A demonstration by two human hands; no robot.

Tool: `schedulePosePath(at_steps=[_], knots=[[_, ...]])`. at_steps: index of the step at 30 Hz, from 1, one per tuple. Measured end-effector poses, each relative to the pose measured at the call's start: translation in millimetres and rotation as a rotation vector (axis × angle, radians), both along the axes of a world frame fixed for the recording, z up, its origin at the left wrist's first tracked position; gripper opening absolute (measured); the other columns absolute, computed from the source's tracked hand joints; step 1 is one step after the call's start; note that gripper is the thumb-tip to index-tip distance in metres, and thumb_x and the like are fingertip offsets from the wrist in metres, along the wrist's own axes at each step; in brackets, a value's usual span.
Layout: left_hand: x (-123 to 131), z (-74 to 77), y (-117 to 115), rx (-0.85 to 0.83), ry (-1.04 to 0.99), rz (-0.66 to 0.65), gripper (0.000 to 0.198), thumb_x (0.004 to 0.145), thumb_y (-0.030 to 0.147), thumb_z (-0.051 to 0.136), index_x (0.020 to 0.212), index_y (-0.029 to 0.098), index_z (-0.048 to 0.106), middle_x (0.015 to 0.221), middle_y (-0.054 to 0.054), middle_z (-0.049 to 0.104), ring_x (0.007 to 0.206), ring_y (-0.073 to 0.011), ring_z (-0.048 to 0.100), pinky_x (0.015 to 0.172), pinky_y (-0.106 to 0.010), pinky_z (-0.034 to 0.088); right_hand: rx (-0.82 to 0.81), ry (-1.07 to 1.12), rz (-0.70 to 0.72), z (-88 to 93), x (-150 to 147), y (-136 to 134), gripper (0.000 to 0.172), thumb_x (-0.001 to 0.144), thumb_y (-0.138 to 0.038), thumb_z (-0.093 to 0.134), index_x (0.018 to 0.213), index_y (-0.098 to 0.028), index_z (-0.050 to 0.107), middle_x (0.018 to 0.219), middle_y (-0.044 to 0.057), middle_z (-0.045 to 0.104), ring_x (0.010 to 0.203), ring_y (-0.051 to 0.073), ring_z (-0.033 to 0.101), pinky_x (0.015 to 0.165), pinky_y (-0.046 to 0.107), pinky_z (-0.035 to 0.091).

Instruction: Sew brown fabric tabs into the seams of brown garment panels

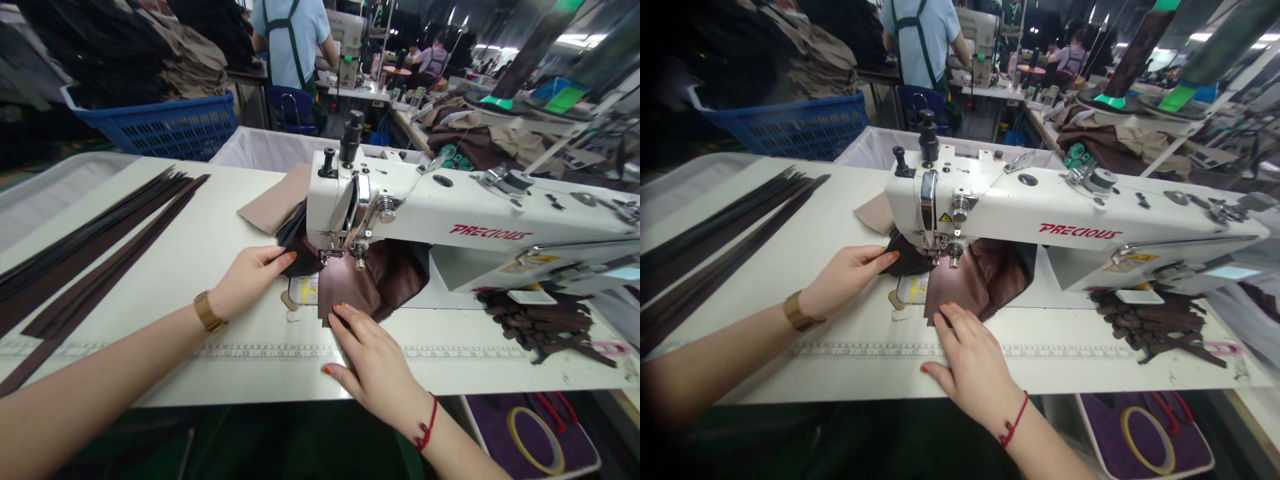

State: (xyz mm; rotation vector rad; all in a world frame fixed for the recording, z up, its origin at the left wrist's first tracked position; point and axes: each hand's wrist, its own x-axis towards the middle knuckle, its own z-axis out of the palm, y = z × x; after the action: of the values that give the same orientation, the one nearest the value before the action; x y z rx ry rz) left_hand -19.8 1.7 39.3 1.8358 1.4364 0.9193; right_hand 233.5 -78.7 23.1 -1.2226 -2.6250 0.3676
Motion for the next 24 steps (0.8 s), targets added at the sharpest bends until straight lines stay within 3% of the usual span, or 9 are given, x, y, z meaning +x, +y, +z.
schedulePosePath(at_steps=[3,6,10,13,18,24], knots=[[1,4.8,-3,-0.035,-0.072,0.022,0.036,0.091,0.045,0.052,0.099,0.016,0.071,0.094,-0.002,0.074,0.085,-0.0214,0.067,0.075,-0.03,0.053,0.009,0.011,0.025,-0.9,3,1,0.058,0.089,-0.045,0.058,0.136,-0.013,0.049,0.144,0.016,0.044,0.134,0.028,0.04,0.11,0.047,0.037],[6,2.9,-18,0.148,0.06,-0.03,0.029,0.093,0.038,0.052,0.098,0.017,0.072,0.098,-0.002,0.074,0.085,-0.0188,0.067,0.078,-0.029,0.054,0.026,0.021,0.051,-1.7,5,1,0.058,0.09,-0.047,0.056,0.135,-0.012,0.05,0.144,0.016,0.045,0.134,0.028,0.039,0.111,0.045,0.036],[10,-14.7,-39,0.483,0.348,-0.257,0.028,0.096,0.022,0.046,0.115,0.017,0.065,0.116,-0.006,0.069,0.103,-0.0181,0.065,0.093,-0.034,0.052,0.037,0.022,0.059,-2.1,6,1,0.059,0.089,-0.048,0.057,0.136,-0.013,0.049,0.142,0.015,0.046,0.134,0.027,0.04,0.11,0.044,0.037],[12,-29.5,-49,0.613,0.578,-0.408,0.034,0.094,0.013,0.042,0.125,0.013,0.058,0.129,-0.011,0.061,0.111,-0.0206,0.062,0.098,-0.04,0.051,0.038,0.022,0.063,-2.1,6,0,0.059,0.09,-0.049,0.056,0.136,-0.013,0.049,0.141,0.016,0.047,0.133,0.028,0.04,0.11,0.044,0.037],[18,-34.3,-56,0.693,0.794,-0.475,0.036,0.092,0.009,0.039,0.123,0.007,0.058,0.133,-0.015,0.057,0.115,-0.0258,0.059,0.095,-0.043,0.052,0.028,0.022,0.074,-3.1,7,-1,0.06,0.091,-0.051,0.052,0.136,-0.01,0.049,0.143,0.016,0.046,0.134,0.028,0.039,0.112,0.045,0.035],[21,-30.9,-57,0.689,0.855,-0.49,0.037,0.091,0.008,0.04,0.123,0.005,0.059,0.132,-0.017,0.057,0.113,-0.0279,0.06,0.094,-0.043,0.052,0.023,0.022,0.077,-4.5,8,0,0.06,0.092,-0.051,0.051,0.136,-0.01,0.048,0.144,0.015,0.045,0.134,0.028,0.039,0.112,0.045,0.034]])
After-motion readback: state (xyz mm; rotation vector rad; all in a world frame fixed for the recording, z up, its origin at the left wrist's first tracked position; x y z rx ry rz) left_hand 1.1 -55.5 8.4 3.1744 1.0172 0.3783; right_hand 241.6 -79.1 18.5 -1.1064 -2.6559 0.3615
